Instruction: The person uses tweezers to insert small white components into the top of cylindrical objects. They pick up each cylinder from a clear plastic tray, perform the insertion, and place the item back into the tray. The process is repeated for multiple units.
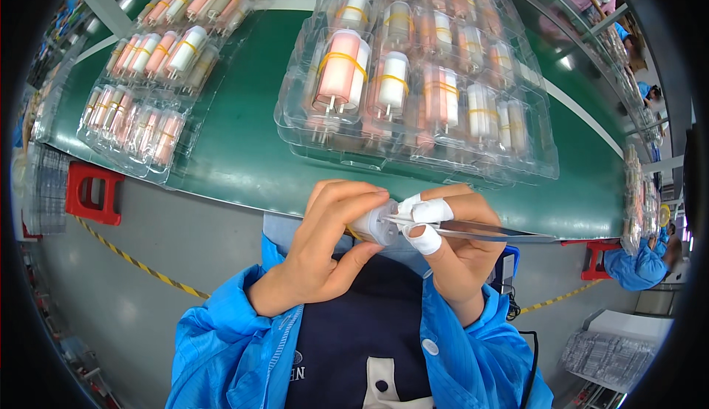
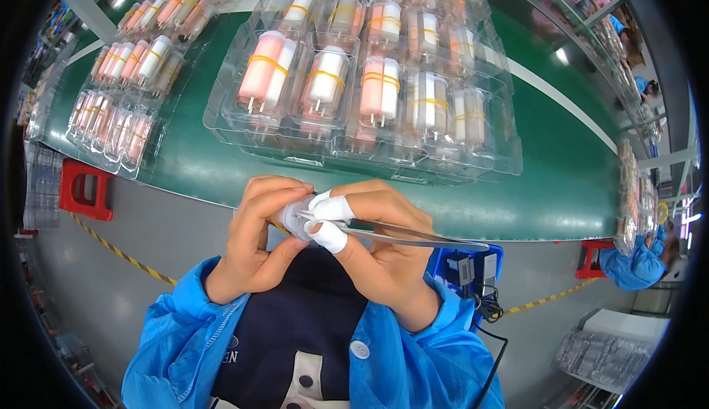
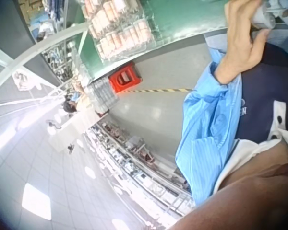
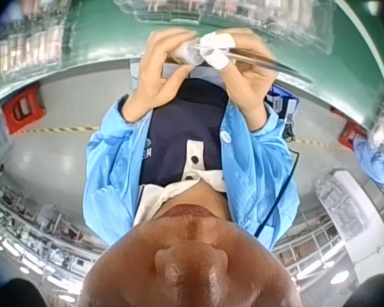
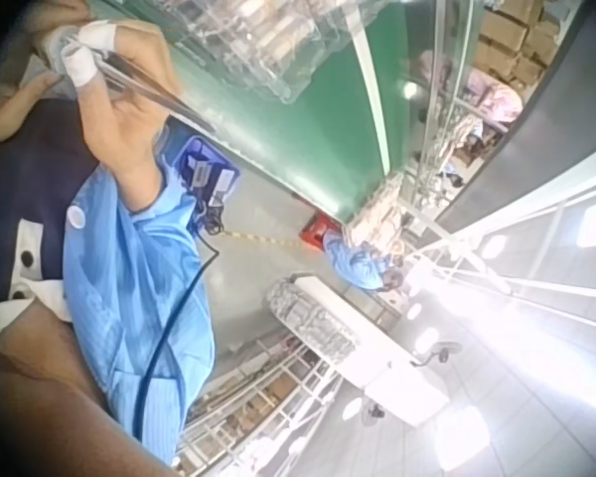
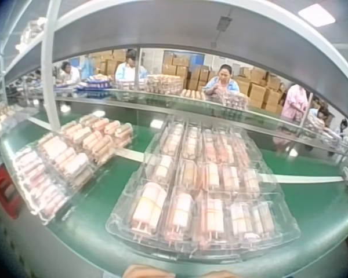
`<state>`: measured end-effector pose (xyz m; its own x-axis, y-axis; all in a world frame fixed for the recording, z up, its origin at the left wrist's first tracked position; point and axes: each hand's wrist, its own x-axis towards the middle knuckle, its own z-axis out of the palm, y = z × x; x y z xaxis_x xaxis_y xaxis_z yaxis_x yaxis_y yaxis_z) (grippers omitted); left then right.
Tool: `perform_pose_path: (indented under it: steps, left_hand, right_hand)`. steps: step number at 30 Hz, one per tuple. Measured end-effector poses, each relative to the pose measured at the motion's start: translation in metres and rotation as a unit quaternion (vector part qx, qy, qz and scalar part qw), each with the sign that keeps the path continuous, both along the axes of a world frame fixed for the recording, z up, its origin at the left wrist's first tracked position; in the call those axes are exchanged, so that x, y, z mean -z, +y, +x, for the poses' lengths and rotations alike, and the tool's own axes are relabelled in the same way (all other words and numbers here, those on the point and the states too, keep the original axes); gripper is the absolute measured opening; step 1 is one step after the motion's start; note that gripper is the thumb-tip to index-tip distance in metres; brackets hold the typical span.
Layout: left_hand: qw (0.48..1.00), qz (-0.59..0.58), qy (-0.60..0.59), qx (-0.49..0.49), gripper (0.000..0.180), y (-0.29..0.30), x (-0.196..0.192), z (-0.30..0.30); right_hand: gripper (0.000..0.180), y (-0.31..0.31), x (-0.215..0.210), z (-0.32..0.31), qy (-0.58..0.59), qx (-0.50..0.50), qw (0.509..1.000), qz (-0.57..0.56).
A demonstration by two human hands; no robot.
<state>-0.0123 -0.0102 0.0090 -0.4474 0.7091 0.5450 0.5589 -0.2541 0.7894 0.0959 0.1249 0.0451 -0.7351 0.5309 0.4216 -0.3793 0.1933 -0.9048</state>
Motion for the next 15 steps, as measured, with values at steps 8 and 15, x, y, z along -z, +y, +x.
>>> perform_pose_path:
  steps: [8, 15]
  left_hand:
    - [1.000, 0.003, 0.004, -0.009, 0.049, 0.0010, -0.0003, 0.0005]
    - [1.000, -0.003, 0.015, -0.011, 0.049, 0.0012, -0.0033, 0.0006]
  right_hand:
    - [0.018, 0.0028, 0.0012, -0.0018, -0.001, -0.014, 0.999, 0.035]
    - [0.015, 0.0017, 0.0030, -0.0026, 0.008, -0.013, 1.000, 0.006]
